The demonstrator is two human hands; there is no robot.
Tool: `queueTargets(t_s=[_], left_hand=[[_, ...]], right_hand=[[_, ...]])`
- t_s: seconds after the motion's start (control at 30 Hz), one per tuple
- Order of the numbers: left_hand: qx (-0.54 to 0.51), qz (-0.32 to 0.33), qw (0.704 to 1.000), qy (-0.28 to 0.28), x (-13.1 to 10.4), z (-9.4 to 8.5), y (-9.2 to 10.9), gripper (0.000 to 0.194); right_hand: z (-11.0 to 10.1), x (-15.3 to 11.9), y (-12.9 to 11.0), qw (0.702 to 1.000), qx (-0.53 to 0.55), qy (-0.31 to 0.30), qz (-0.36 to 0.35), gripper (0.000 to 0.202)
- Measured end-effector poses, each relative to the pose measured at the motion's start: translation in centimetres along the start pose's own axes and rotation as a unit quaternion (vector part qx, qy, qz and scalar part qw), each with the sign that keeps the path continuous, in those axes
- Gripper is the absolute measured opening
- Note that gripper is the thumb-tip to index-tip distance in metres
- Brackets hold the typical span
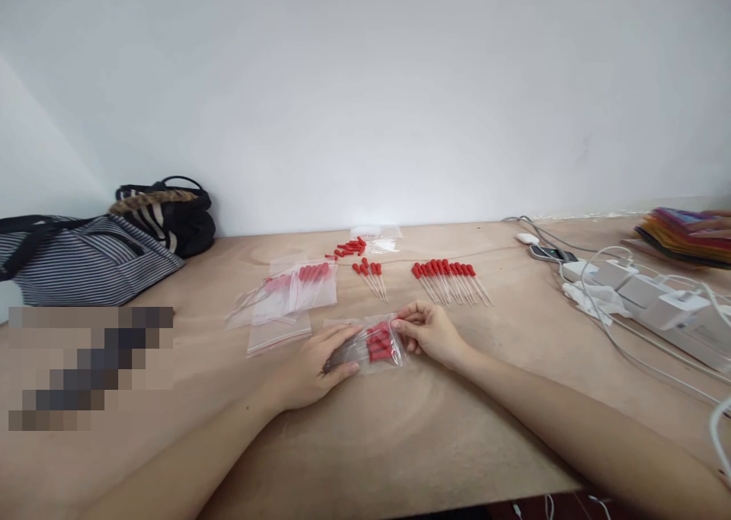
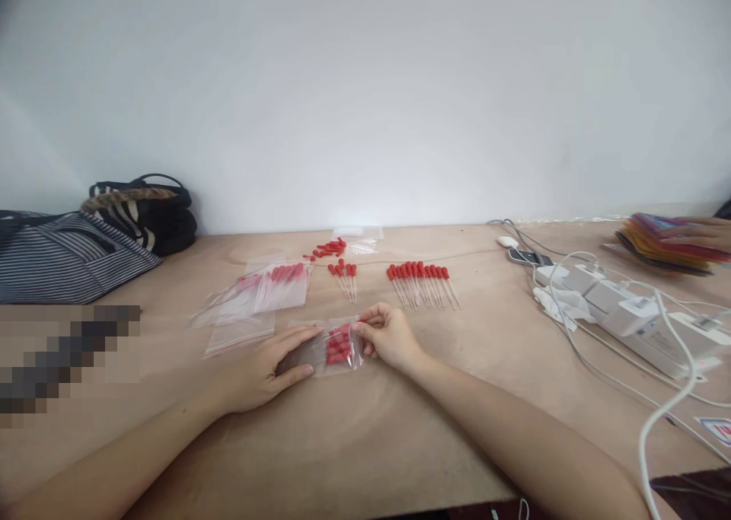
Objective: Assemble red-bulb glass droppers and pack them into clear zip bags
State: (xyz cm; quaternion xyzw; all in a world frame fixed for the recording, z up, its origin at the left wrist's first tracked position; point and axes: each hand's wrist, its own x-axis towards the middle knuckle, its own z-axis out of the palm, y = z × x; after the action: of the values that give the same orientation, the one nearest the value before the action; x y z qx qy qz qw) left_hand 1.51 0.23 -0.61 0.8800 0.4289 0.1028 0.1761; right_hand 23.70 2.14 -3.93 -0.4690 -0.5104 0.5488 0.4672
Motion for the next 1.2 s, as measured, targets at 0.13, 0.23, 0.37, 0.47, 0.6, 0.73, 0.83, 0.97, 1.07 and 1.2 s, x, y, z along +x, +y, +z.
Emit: queueTargets(t_s=[0.13, 0.23, 0.37, 0.47, 0.6, 0.73, 0.83, 0.97, 1.07, 1.2], left_hand=[[-0.001, 0.008, 1.0, 0.01, 0.0, 0.1, -0.2, 0.05], [-0.002, 0.012, 1.0, 0.009, 0.0, 0.1, -0.3, 0.05], [-0.007, 0.013, 1.0, 0.015, 0.1, 0.1, -0.2, 0.051], [-0.013, 0.011, 1.0, 0.02, 0.1, 0.0, -0.2, 0.053], [-0.015, 0.003, 1.0, 0.017, 0.0, 0.0, 0.0, 0.053], [-0.018, 0.002, 1.0, 0.016, 0.0, -0.1, 0.0, 0.052], [-0.021, 0.005, 1.0, 0.017, 0.0, 0.0, 0.0, 0.052], [-0.021, 0.01, 1.0, 0.018, 0.0, 0.0, -0.1, 0.052], [-0.016, 0.028, 0.999, 0.027, 0.0, 0.1, -0.2, 0.048], [-0.006, 0.041, 0.998, 0.044, 0.1, 0.4, -0.6, 0.04]], right_hand=[[-0.3, 0.1, -0.4, 0.998, -0.038, -0.051, 0.028, 0.022], [-0.3, 0.2, -0.5, 0.994, -0.079, -0.073, 0.033, 0.016], [0.2, 0.4, -0.1, 0.993, -0.105, -0.056, 0.015, 0.012], [0.6, 0.5, 0.1, 0.992, -0.116, -0.055, -0.011, 0.011], [0.6, 0.5, 0.0, 0.987, -0.138, -0.081, -0.025, 0.012], [0.4, 0.7, 0.3, 0.98, -0.152, -0.121, -0.033, 0.018], [0.3, 0.9, 0.6, 0.977, -0.164, -0.118, -0.068, 0.018], [0.4, 1.0, 0.6, 0.98, -0.152, -0.113, -0.061, 0.021], [0.7, 0.8, 0.5, 0.981, -0.168, -0.042, -0.083, 0.017], [0.7, 0.6, 0.3, 0.957, -0.257, 0.004, -0.137, 0.014]])
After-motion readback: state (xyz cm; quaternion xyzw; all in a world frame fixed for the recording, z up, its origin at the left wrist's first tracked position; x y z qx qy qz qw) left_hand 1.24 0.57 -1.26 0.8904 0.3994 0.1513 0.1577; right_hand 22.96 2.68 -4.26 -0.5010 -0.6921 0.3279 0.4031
